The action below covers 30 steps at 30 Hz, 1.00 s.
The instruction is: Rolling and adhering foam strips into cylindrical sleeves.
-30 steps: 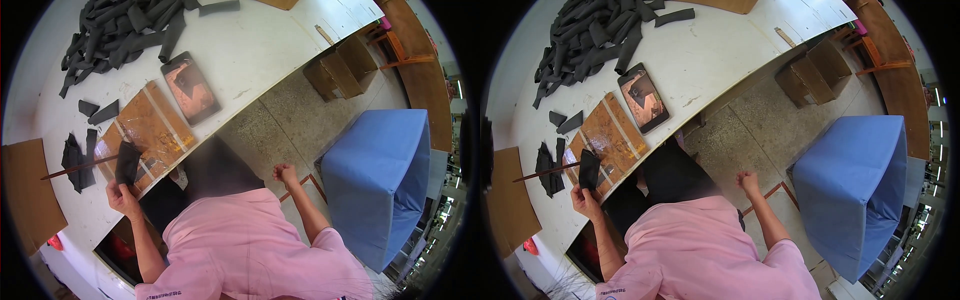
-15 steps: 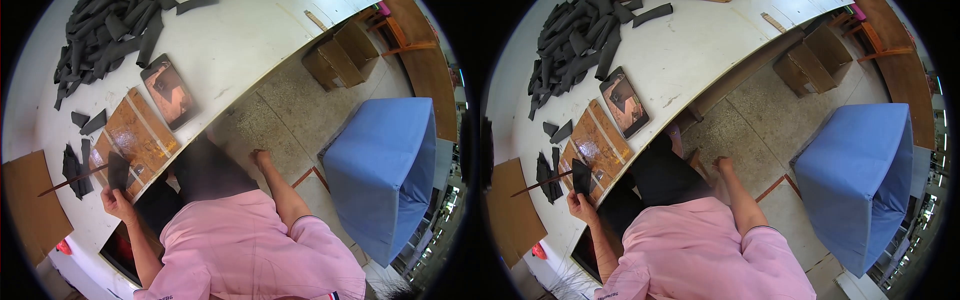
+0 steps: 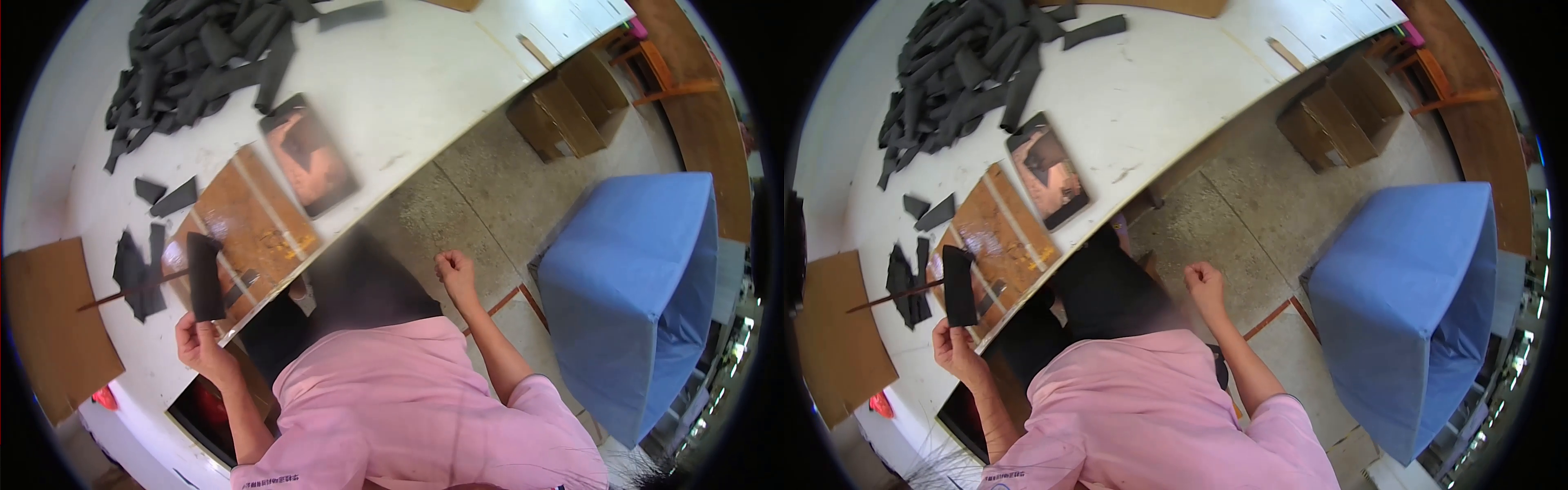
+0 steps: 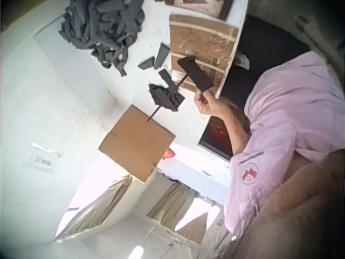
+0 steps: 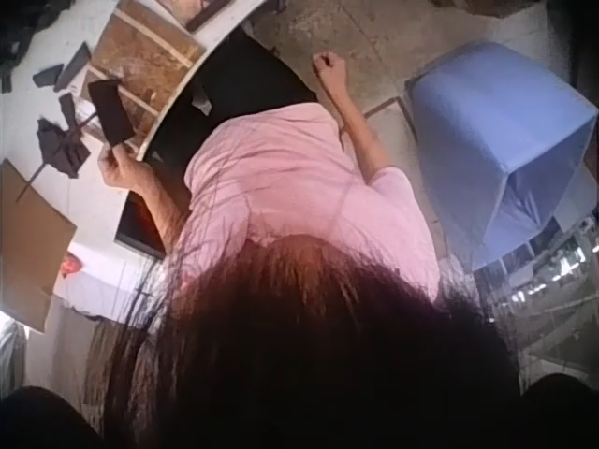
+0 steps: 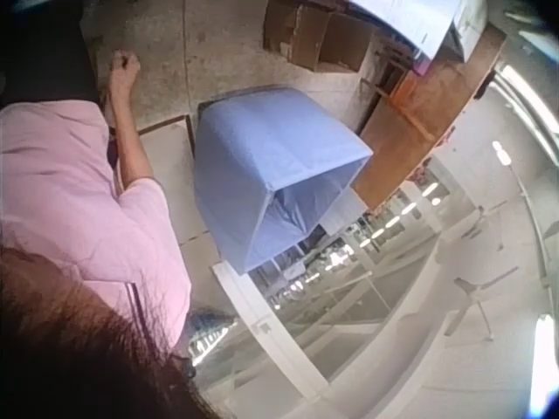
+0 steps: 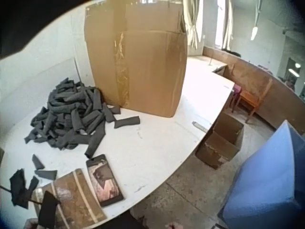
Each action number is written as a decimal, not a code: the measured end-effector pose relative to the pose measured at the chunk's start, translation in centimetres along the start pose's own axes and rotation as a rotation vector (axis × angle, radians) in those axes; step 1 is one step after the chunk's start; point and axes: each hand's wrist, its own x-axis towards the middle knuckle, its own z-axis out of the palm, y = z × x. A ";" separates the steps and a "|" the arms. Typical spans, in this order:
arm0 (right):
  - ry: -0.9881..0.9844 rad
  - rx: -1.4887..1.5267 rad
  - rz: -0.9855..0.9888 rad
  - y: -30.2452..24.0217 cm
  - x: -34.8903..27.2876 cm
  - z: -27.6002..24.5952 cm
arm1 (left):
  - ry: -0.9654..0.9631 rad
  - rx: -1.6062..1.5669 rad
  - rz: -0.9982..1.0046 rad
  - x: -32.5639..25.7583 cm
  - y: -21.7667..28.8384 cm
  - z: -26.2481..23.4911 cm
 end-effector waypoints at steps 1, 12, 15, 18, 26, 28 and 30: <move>-0.038 -0.071 -0.169 -3.9 -1.3 0.8 | -0.034 -0.003 -0.044 -0.5 1.7 0.4; -0.559 -0.015 -0.868 -22.9 -10.1 10.1 | -0.497 -0.535 -0.387 -3.0 7.8 4.2; -0.503 -0.102 -1.019 -22.5 -9.6 11.4 | -0.412 -0.492 -0.293 -2.9 7.3 4.3; -0.469 -0.254 -1.168 -22.7 -9.9 12.5 | -0.192 0.010 0.125 -3.3 5.3 4.6; -0.359 -0.371 -1.174 -21.0 -9.9 15.2 | -0.245 -0.704 -0.466 -1.5 4.9 2.8; -0.517 -0.277 -0.842 -22.1 -10.7 14.7 | -0.433 -1.011 -0.627 -1.0 4.5 1.5; -0.682 -0.089 -0.662 -21.6 -10.2 14.7 | -0.468 -0.951 -0.566 -0.7 5.1 0.8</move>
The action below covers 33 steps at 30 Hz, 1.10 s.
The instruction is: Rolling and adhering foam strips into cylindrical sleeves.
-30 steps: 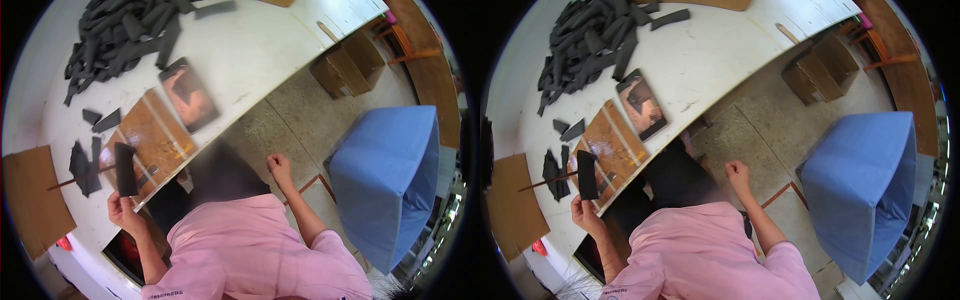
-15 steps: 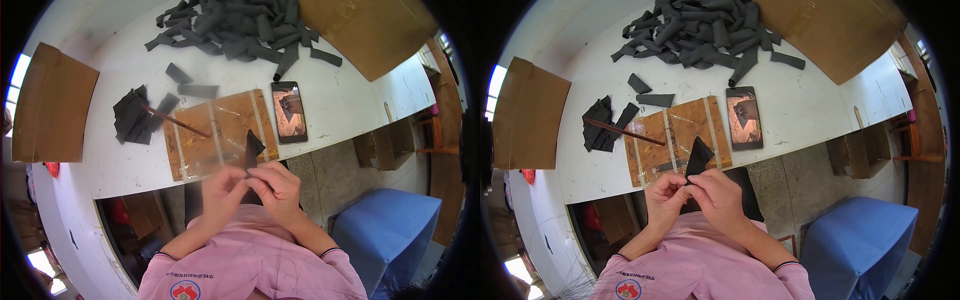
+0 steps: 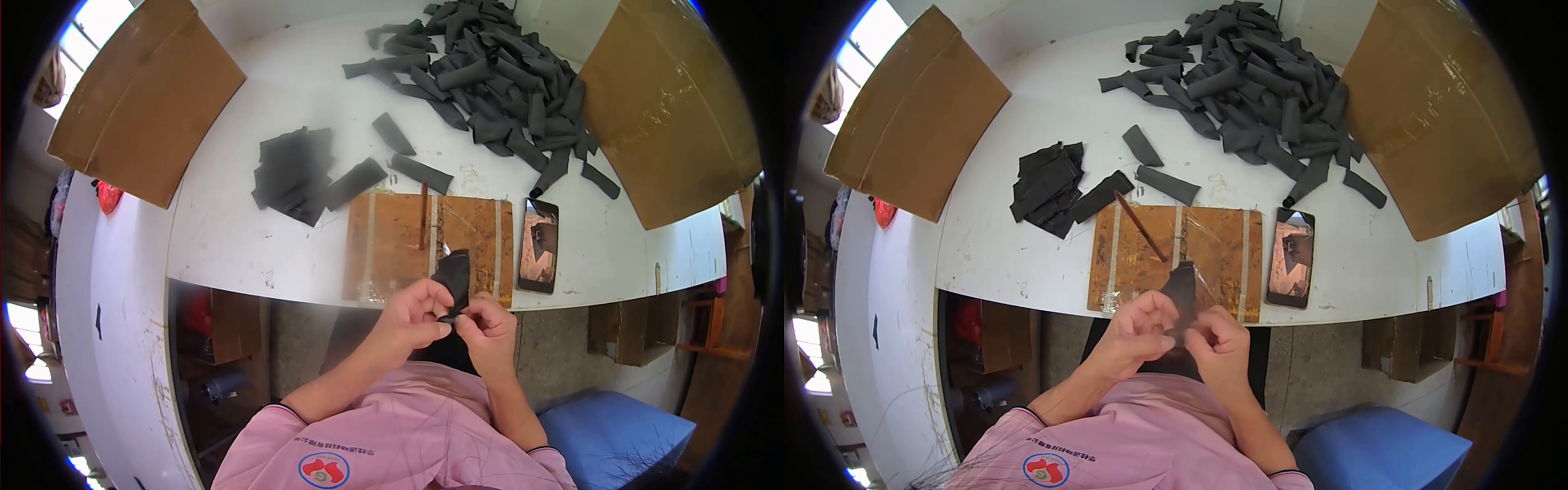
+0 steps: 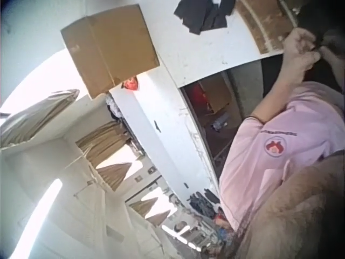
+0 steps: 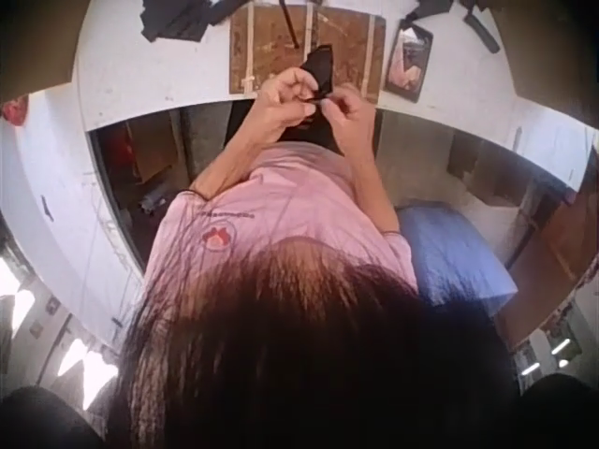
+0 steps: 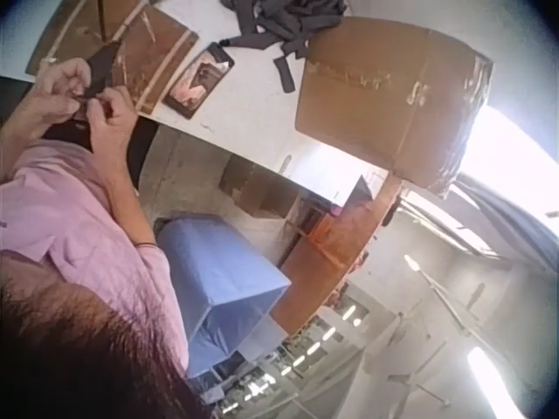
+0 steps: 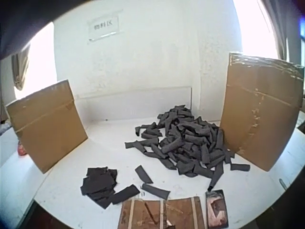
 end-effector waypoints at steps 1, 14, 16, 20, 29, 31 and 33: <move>-0.073 0.266 0.108 0.2 0.0 -0.2 | -0.036 0.084 0.012 -0.2 0.3 0.1; -0.191 0.657 0.373 0.3 1.1 1.0 | 0.012 0.127 0.121 -0.4 0.2 -1.5; -0.173 0.614 0.369 -0.6 1.0 1.1 | -0.046 -0.042 0.065 -0.7 1.2 -1.1; -0.364 0.617 0.151 -2.6 1.0 1.1 | -0.276 -0.452 -0.092 -2.3 3.3 -0.2; -0.118 0.099 -0.276 -4.6 2.4 2.3 | 0.155 0.456 0.404 -2.6 3.3 0.6; -0.084 0.032 -0.352 -5.6 2.8 2.6 | 0.161 0.519 0.604 -1.8 3.3 1.2; -0.050 -0.034 -0.428 -6.7 3.4 2.8 | 0.251 0.239 0.485 -1.7 4.4 2.4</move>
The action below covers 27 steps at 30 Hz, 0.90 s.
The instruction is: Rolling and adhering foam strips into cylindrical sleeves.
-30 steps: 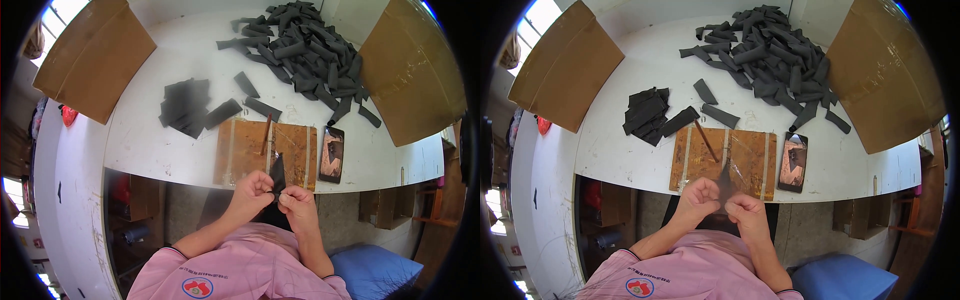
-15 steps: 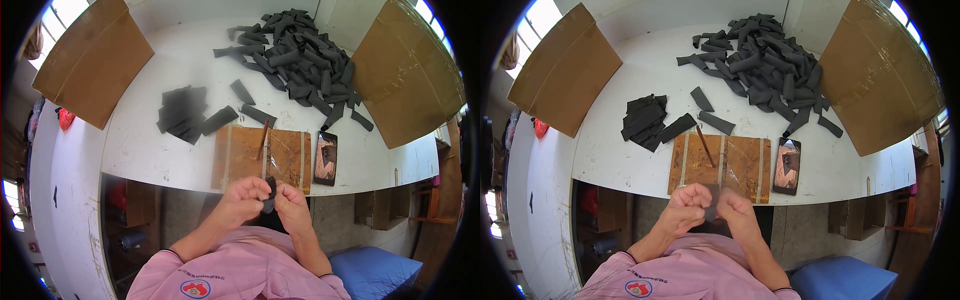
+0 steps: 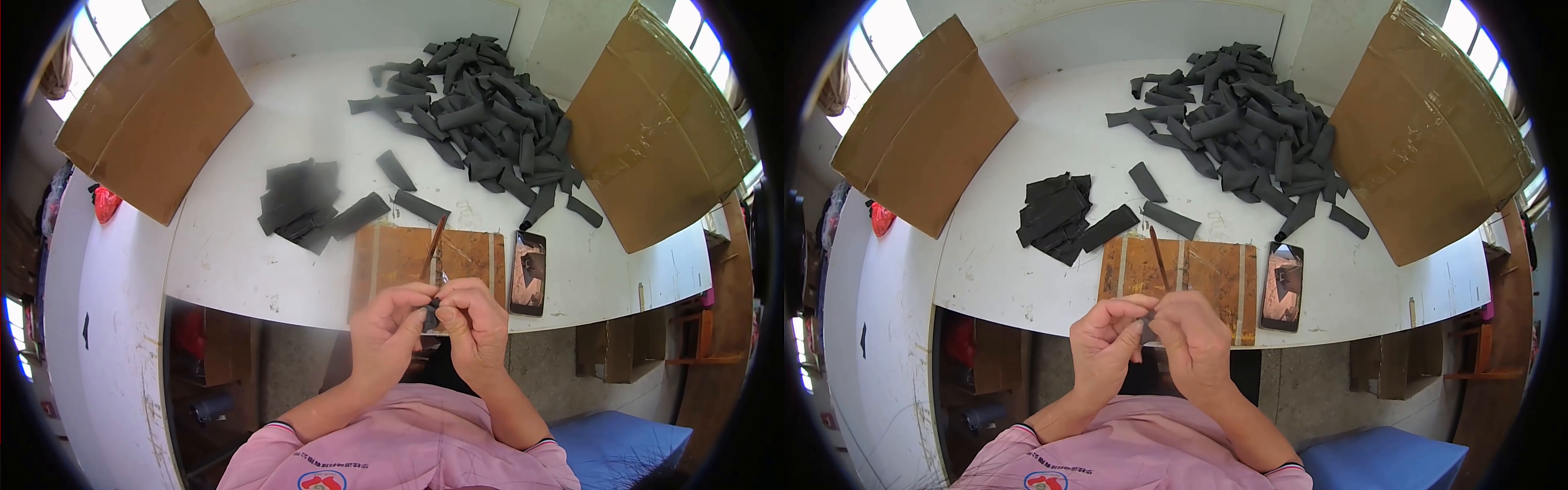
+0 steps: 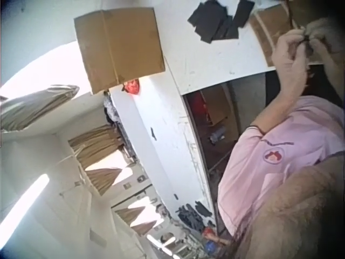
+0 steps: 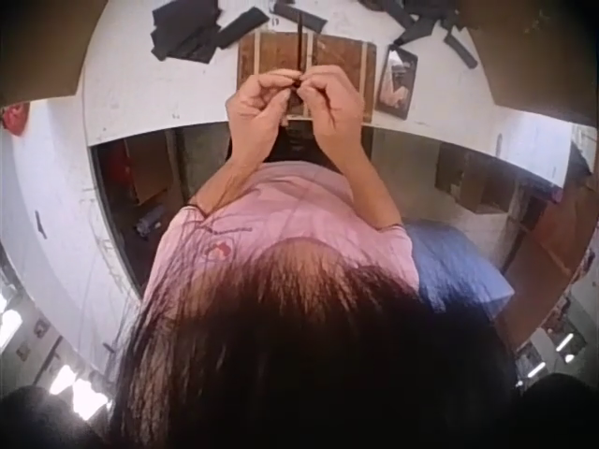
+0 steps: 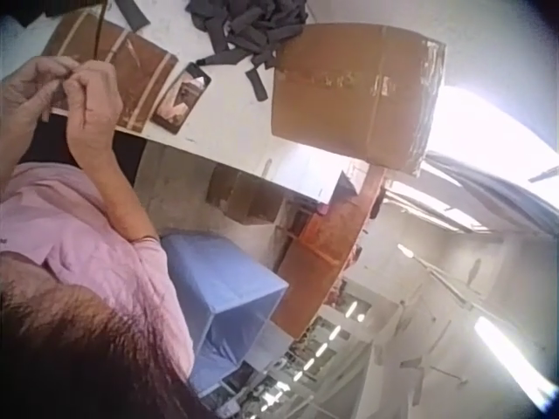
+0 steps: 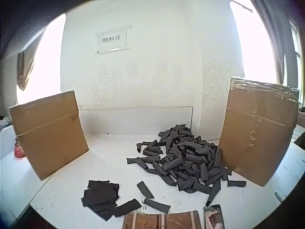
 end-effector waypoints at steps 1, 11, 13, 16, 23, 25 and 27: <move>0.005 -0.058 -0.003 -0.5 0.6 0.0 | -0.002 -0.002 0.009 0.3 0.4 0.1; -0.180 0.149 0.115 -3.7 8.5 -1.9 | -0.697 -1.126 -0.311 6.5 4.6 -0.2; -0.216 0.268 0.211 -3.1 9.6 -2.2 | -0.673 -1.124 -0.396 7.2 4.7 0.0; -0.283 0.377 0.550 1.6 8.9 -2.4 | -0.500 -1.073 -0.529 8.1 2.0 -0.8; -0.223 0.550 0.662 3.9 8.4 -0.8 | -0.073 -1.273 -0.786 9.6 -0.7 -1.9; -0.305 0.471 0.575 2.8 9.1 -0.8 | -0.051 -1.505 -0.813 10.0 0.5 -1.3; -0.317 0.476 0.606 3.7 9.1 -0.8 | 0.000 -1.500 -0.793 10.1 -0.3 -1.2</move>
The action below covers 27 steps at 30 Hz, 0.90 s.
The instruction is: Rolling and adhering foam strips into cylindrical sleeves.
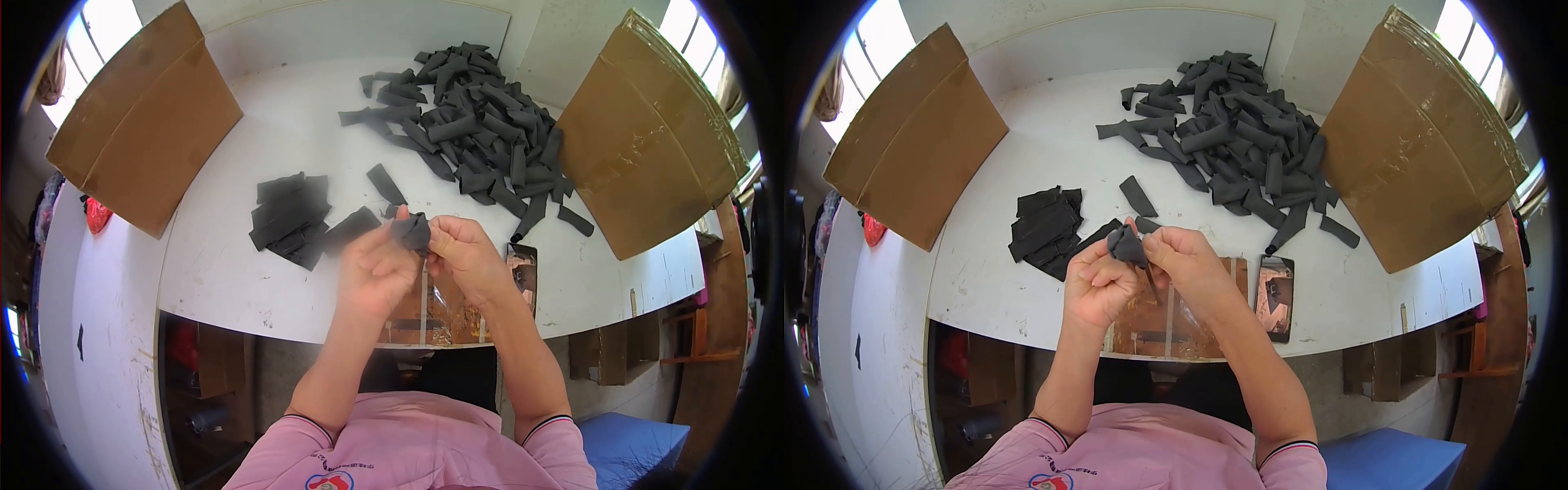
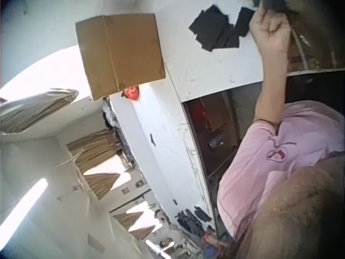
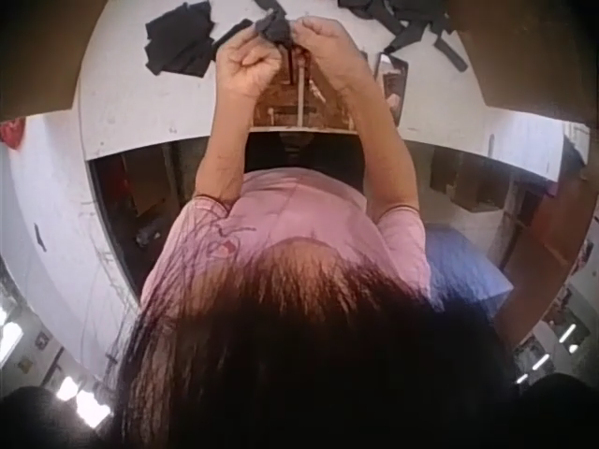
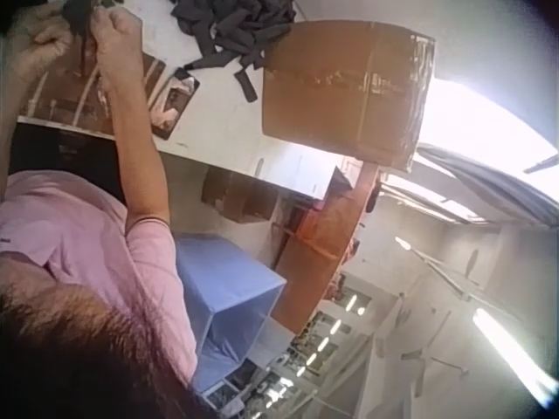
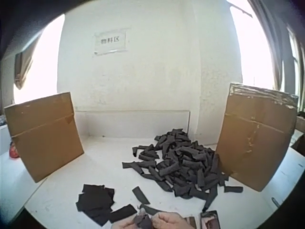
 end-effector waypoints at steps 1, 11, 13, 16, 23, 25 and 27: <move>-0.020 -0.005 0.015 0.4 0.3 -0.1 | -0.005 0.000 0.046 0.3 0.3 -0.3; -0.013 -0.176 -0.063 2.3 -0.6 -1.9 | -0.027 1.610 0.576 -1.7 -1.2 -0.7; 0.071 -0.287 -0.134 2.1 -1.0 -2.0 | -0.318 2.354 1.311 -1.9 -1.0 -0.2; 0.185 -0.529 -0.436 1.3 -2.3 -1.1 | -0.479 2.248 1.164 -1.5 -0.3 -0.3; 0.067 -1.447 -0.629 -1.2 -2.6 0.5 | -0.249 1.719 1.021 -2.0 -1.0 -2.5; 0.126 -1.325 -0.606 1.8 -2.4 -0.2 | -0.200 1.663 0.953 -1.4 -0.6 -3.8; 0.178 -1.197 -0.583 2.9 -2.3 -0.7 | -0.160 1.751 0.851 -0.9 0.1 -3.8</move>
